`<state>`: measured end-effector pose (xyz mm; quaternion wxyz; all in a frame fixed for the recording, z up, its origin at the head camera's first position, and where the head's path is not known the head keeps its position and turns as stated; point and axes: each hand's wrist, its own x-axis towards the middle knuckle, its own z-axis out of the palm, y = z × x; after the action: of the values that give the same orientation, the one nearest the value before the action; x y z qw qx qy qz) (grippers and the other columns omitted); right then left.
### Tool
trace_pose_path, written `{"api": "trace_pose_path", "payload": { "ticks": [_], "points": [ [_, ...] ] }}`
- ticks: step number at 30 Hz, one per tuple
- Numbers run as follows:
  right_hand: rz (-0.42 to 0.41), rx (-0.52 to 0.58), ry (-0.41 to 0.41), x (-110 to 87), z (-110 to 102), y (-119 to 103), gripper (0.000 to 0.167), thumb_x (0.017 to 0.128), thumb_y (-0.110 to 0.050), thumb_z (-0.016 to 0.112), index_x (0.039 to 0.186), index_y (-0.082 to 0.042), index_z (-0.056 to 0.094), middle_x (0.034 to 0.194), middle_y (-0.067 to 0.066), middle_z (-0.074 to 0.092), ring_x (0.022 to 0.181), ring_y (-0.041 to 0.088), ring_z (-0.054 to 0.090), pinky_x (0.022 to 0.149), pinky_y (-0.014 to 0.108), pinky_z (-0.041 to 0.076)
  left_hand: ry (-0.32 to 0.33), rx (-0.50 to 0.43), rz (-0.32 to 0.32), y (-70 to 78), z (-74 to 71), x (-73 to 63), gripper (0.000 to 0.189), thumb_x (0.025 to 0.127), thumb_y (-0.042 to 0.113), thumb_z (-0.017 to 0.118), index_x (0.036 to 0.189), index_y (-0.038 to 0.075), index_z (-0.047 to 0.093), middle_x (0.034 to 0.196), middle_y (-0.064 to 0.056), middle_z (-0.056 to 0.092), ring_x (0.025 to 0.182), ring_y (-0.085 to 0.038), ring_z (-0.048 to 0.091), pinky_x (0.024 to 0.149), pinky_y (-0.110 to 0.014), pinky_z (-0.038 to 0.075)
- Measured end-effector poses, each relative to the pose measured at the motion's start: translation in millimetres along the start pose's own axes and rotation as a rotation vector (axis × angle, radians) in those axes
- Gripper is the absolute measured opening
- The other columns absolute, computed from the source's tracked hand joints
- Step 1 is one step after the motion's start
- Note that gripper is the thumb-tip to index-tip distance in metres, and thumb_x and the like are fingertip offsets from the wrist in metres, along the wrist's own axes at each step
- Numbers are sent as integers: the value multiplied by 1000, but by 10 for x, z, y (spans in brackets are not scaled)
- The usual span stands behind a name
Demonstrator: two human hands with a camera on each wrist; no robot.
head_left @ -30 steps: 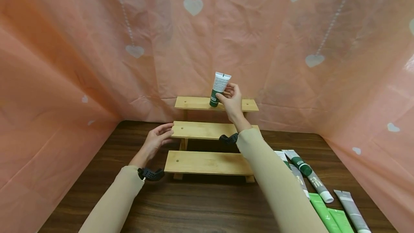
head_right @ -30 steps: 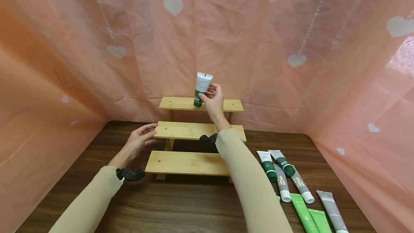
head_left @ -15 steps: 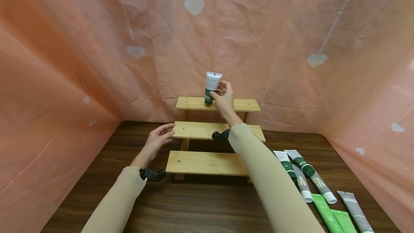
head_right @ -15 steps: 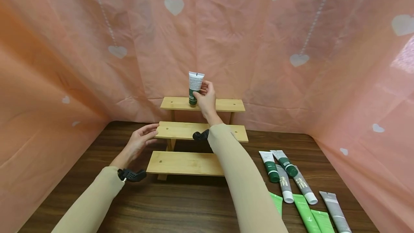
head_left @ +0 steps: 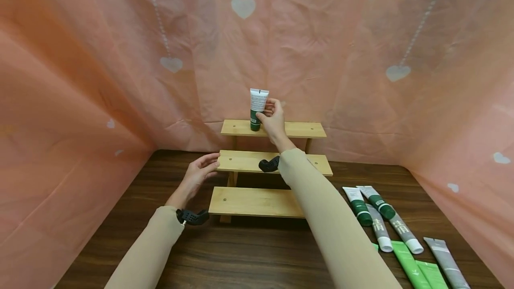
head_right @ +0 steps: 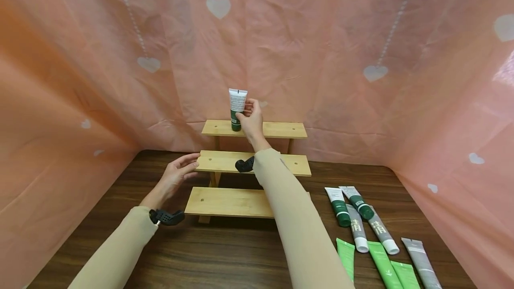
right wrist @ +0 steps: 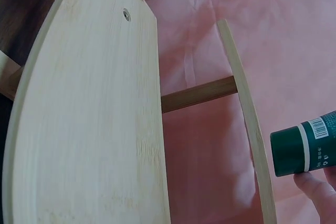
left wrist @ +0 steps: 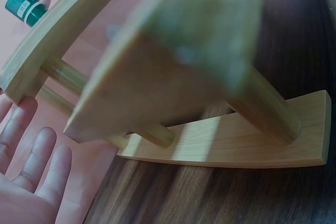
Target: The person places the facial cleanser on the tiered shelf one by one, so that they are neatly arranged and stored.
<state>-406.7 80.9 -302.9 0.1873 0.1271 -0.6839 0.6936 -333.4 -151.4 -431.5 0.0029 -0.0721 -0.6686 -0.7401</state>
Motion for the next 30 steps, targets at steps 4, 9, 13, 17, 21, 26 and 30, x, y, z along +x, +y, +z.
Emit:
{"api": "trace_pose_path", "payload": {
  "ticks": [4, 9, 13, 17, 21, 26, 30],
  "points": [
    [15, -43, -15, -92, 5, -113, 44, 83, 14, 59, 123, 5, 42, 117, 24, 51, 106, 33, 51, 92, 39, 43, 6, 16, -9, -11, 18, -5, 46, 87, 20, 67, 129, 5, 54, 121, -14, 53, 100, -16, 56, 93, -45, 44],
    [12, -73, -31, -124, 4, -109, 41, 85, 11, 59, 123, 5, 43, 118, 23, 51, 109, 34, 50, 94, 38, 42, 16, 16, -9, -21, 31, -14, 45, 87, 19, 67, 128, 5, 55, 119, -12, 54, 100, -16, 56, 91, -42, 47],
    [11, -83, -42, -43, -24, 37, 42, 86, 6, 61, 124, 2, 44, 120, 20, 52, 110, 31, 51, 95, 36, 42, 17, -1, -4, -13, 37, -9, 45, 87, 18, 68, 128, 4, 54, 120, -13, 53, 99, -16, 55, 93, -46, 44],
    [9, -126, -53, 7, -71, 150, 46, 87, 0, 62, 129, 0, 43, 122, 17, 52, 113, 28, 50, 96, 33, 41, 15, -16, -3, -3, 39, 9, 45, 87, 18, 68, 127, 4, 54, 119, -13, 53, 99, -16, 55, 95, -49, 41],
    [2, -147, -29, -12, -155, 146, 47, 87, 0, 63, 129, 1, 43, 121, 18, 53, 113, 29, 50, 96, 34, 42, 10, -9, -4, 2, 40, 37, 43, 87, 17, 67, 126, 5, 56, 118, -12, 53, 101, -18, 54, 94, -47, 43],
    [-12, -104, 27, -51, -279, 96, 46, 86, 2, 63, 128, 5, 43, 118, 24, 54, 108, 32, 52, 91, 36, 45, 10, 13, -1, 2, 39, 55, 44, 88, 19, 67, 127, 5, 55, 120, -12, 53, 103, -18, 54, 93, -45, 44],
    [20, -43, 32, -97, -381, 46, 47, 87, 1, 62, 129, 5, 43, 118, 25, 54, 104, 31, 55, 88, 43, 47, 10, 13, -7, -1, 33, 58, 45, 87, 19, 67, 128, 5, 55, 120, -12, 53, 102, -17, 54, 93, -45, 44]
  ]
}}
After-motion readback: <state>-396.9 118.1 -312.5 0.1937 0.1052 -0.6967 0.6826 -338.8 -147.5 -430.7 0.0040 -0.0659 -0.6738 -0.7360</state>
